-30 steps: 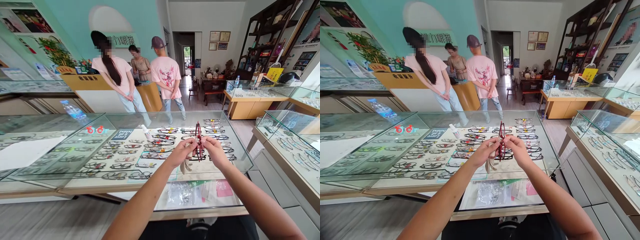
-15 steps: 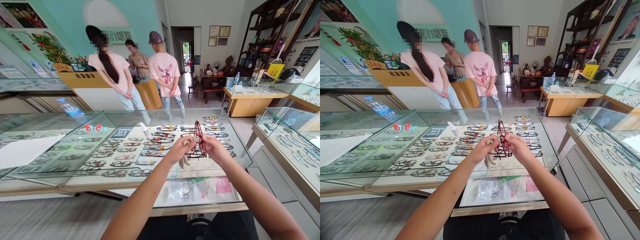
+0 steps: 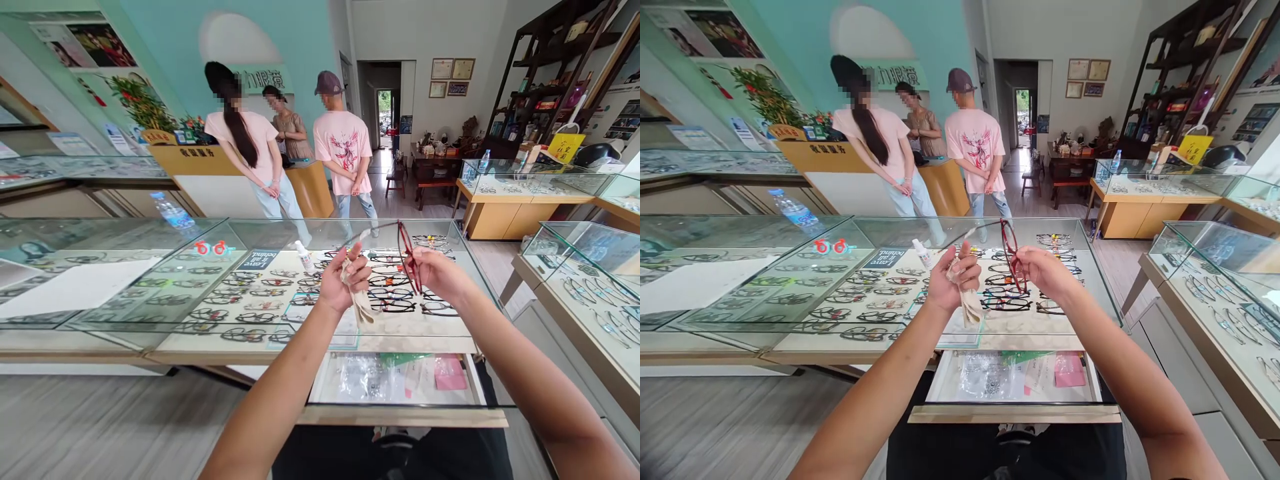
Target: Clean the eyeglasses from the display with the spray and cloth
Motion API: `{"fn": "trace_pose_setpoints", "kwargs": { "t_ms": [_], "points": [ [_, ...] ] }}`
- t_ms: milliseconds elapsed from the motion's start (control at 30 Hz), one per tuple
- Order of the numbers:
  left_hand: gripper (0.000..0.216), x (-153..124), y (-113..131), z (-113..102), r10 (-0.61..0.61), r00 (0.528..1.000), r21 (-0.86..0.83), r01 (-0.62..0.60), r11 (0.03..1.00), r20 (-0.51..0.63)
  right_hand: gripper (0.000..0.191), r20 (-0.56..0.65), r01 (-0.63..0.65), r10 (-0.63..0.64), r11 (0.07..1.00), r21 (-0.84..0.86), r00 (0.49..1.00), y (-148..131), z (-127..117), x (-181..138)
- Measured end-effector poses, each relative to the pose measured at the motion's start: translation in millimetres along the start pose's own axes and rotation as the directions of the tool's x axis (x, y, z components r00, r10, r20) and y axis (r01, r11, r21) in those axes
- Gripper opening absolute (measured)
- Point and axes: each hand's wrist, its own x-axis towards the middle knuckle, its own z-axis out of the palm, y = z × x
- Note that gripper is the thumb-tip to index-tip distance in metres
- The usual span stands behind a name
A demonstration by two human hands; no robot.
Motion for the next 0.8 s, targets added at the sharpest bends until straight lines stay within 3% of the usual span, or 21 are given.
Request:
{"fn": "trace_pose_setpoints", "kwargs": {
  "t_ms": [167, 267, 333, 400, 533, 667, 800],
  "points": [
    [0.017, 6, 18, 28, 0.121, 0.992, 0.207, -0.124, 0.971, 0.025, 0.023, -0.001, 0.164, -0.164, 0.985, -0.054, 0.986, -52, 9, 5],
    [0.02, 7, 39, 57, 0.291, 0.952, 0.341, -0.307, 0.888, 0.1, 0.024, 0.003, 0.271, -0.271, 0.96, -0.067, 0.963, -76, 19, -1],
    [0.018, 4, 53, 77, 0.486, 0.82, 0.552, -0.565, 0.613, 0.3, 0.024, 0.014, 0.31, -0.309, 0.95, -0.043, 0.951, -85, 26, -6],
    [0.016, -3, 62, 94, 0.484, 0.707, 0.631, -0.696, 0.344, 0.516, 0.026, 0.024, 0.331, -0.33, 0.944, -0.012, 0.944, -90, 32, -11],
    [0.021, -18, 64, 110, 0.299, 0.688, 0.708, -0.704, 0.052, 0.662, 0.028, 0.026, 0.331, -0.334, 0.94, 0.076, 0.942, -89, 39, -22],
    [0.03, -24, 54, 104, 0.256, 0.624, 0.673, -0.709, -0.21, 0.738, 0.026, 0.052, 0.273, -0.282, 0.953, 0.133, 0.958, -82, 40, -32],
    [0.026, -24, 50, 100, 0.274, 0.551, 0.616, -0.71, -0.343, 0.788, 0.028, 0.059, 0.245, -0.255, 0.96, 0.138, 0.965, -77, 43, -36]
  ]
}}
